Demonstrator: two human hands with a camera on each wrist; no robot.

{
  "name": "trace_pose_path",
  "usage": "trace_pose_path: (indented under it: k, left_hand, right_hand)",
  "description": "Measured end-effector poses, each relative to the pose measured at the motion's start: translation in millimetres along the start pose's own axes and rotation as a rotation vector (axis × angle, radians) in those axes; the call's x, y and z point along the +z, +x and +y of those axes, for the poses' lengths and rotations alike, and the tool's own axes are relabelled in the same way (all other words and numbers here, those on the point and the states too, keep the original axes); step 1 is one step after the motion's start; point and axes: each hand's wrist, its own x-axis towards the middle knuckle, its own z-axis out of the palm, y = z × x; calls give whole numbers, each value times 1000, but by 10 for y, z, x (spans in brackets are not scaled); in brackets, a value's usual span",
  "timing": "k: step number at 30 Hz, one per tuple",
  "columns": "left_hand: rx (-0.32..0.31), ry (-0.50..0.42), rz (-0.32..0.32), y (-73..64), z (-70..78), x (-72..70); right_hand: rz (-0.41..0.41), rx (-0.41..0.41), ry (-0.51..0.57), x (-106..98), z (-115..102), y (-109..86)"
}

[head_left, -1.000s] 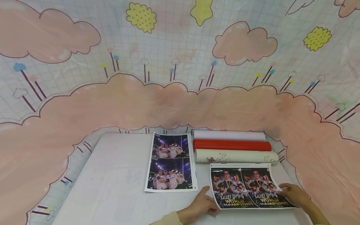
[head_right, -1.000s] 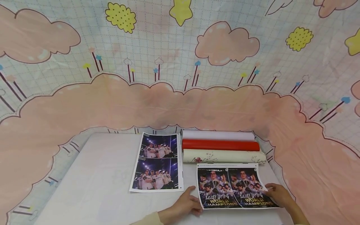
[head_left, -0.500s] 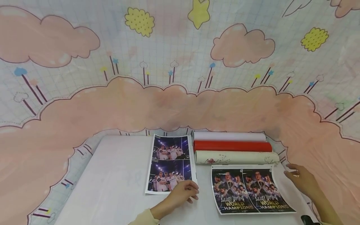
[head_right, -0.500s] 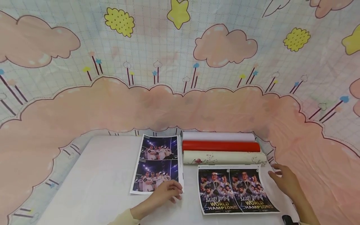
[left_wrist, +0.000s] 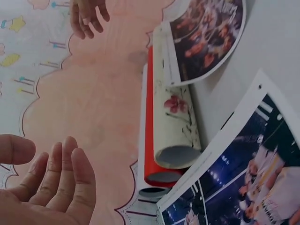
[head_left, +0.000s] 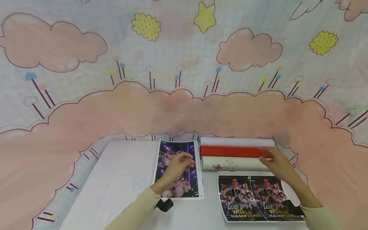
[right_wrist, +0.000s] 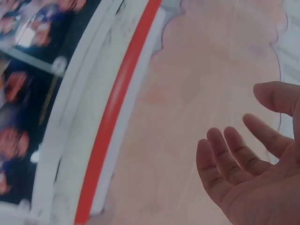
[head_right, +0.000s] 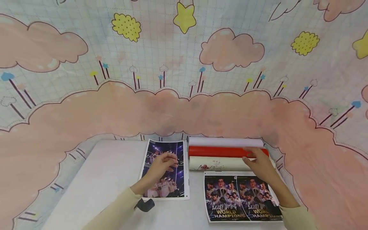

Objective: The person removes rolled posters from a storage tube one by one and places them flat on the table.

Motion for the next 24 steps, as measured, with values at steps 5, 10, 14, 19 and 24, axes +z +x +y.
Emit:
trace_pose_path:
  k: [5,10,14,19,24]
  left_hand:
    - [10,-19,49,282,-89,42]
    - [18,-45,137,670,-331,144]
    - [15,0,190,901,-457,192]
    - [1,93,259,1109,-602,148]
    - [-28,159,271,1208,-687,180]
  right_hand:
    - [-14,-37,30,292,-144,241]
    - [-23,-74,8,512,-171,557]
    - [-51,-43,-12,695,-119,715]
    - [-95,-16,-30,954,-74,827]
    - [-108,-30,-78,1138,-60,917]
